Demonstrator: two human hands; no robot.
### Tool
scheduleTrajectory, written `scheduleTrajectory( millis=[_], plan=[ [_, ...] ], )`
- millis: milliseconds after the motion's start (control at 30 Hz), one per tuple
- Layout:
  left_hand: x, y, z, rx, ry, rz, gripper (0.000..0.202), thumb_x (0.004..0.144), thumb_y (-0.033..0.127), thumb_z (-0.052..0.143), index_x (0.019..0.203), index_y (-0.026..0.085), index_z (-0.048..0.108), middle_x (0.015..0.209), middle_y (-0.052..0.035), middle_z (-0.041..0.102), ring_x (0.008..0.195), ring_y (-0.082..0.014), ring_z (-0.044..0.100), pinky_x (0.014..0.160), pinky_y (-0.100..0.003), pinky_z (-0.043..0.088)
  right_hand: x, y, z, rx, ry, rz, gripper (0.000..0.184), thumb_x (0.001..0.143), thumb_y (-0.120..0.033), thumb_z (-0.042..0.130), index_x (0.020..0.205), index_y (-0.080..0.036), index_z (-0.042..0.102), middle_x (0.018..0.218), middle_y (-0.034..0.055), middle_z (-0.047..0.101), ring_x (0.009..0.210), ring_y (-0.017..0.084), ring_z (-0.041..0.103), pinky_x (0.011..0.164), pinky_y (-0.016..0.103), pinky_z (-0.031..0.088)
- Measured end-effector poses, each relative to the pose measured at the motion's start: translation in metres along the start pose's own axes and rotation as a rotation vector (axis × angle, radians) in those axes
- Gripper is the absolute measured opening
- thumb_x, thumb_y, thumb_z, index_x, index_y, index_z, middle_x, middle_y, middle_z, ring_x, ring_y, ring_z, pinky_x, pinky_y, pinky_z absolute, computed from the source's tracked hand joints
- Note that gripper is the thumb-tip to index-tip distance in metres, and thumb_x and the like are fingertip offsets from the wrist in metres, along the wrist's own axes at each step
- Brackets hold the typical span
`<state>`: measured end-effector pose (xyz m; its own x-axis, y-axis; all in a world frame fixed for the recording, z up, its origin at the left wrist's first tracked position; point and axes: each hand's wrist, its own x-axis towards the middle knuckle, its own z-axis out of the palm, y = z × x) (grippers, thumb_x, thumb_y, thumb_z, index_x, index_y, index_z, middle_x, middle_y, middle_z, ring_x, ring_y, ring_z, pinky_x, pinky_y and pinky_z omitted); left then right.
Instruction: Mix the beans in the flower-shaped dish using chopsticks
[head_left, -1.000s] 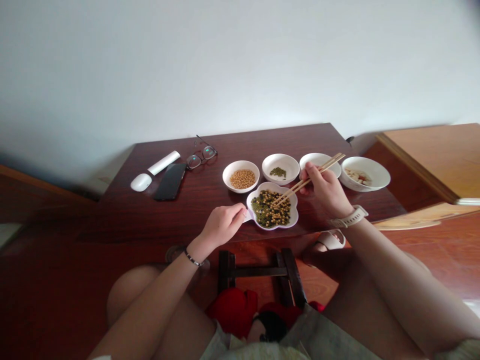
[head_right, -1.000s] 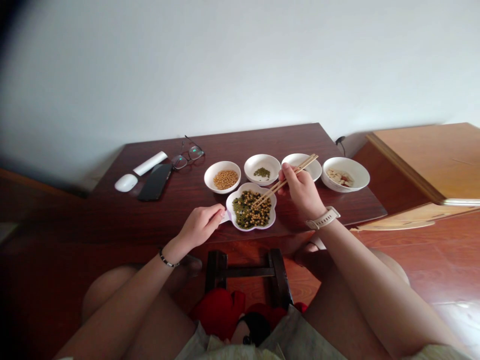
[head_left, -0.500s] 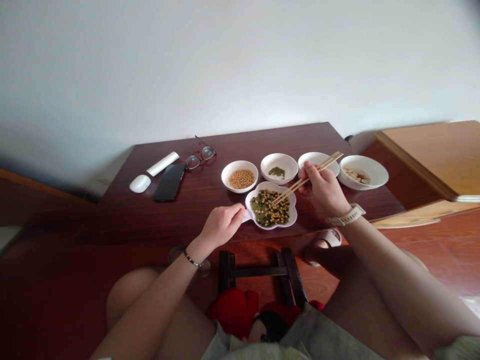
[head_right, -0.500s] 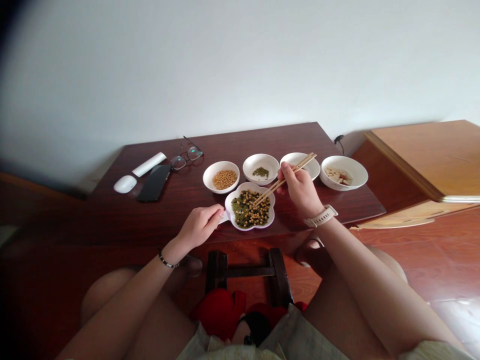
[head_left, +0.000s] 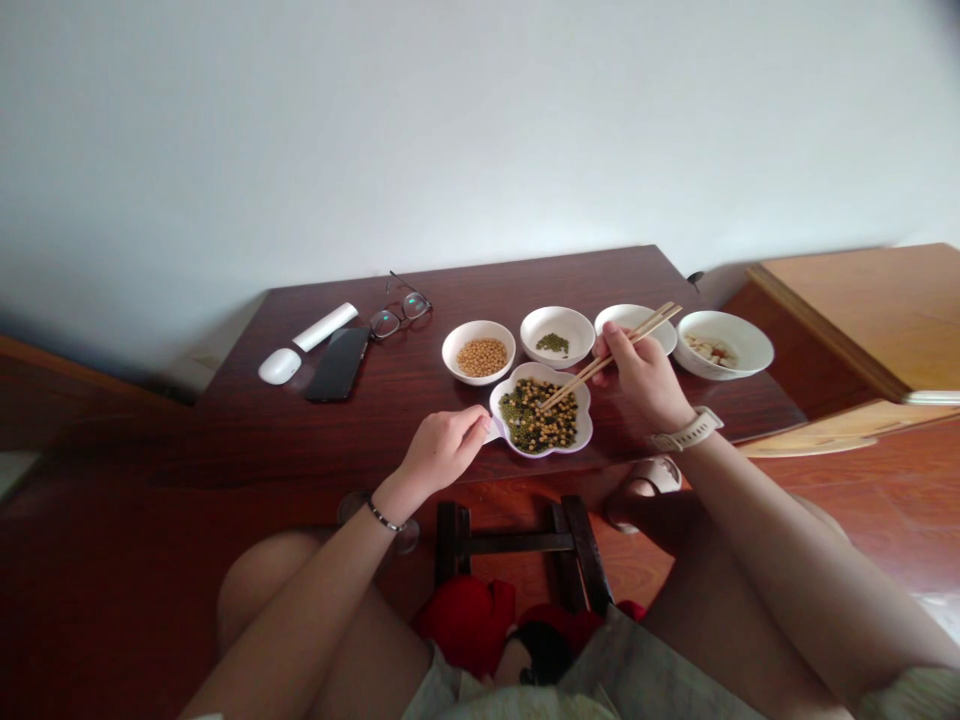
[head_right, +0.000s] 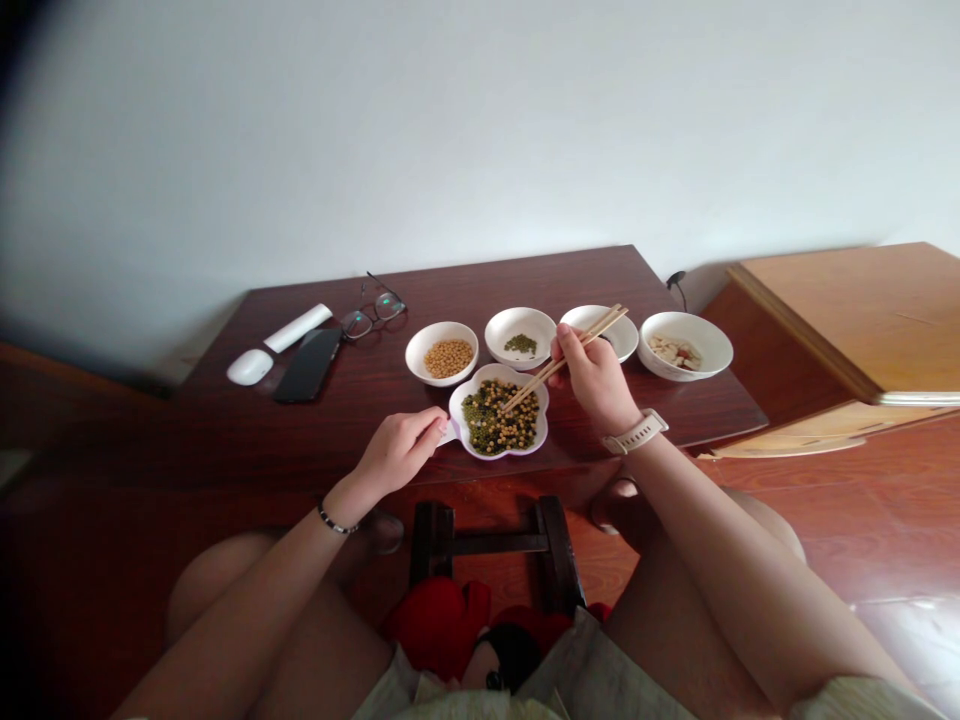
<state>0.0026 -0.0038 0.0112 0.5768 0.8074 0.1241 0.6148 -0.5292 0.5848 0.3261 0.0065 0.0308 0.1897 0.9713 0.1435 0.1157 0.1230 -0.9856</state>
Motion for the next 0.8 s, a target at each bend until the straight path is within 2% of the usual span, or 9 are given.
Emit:
scheduleTrajectory(
  millis=[433,800],
  plan=[
    [0.0000,-0.0001,-0.0002,0.012,0.001,0.001,0.039,0.118,0.037,0.045,0.087,0.023,0.062,0.074,-0.0015,0.072,0.065,-0.0183,0.067,0.068,-0.030,0.040,-0.0005,-0.0030,-0.0029,-0.038,0.004,-0.022,0.061,0.103,-0.083,0.062,0.080,-0.026,0.063,0.060,0.0029,0.061,0.055,0.019,0.060,0.053,0.031,0.048],
    [0.0002,-0.0001,-0.0002,0.007,-0.004,-0.001,0.039,0.118,0.037,0.045,0.087,0.023,0.063,0.073,-0.0014,0.072,0.065,-0.0182,0.067,0.067,-0.030,0.039,0.0001,-0.0016,-0.0024,-0.045,-0.012,-0.023,0.058,0.104,-0.079,0.063,0.080,-0.026,0.063,0.061,0.0032,0.062,0.056,0.020,0.060,0.053,0.032,0.047]
  ],
)
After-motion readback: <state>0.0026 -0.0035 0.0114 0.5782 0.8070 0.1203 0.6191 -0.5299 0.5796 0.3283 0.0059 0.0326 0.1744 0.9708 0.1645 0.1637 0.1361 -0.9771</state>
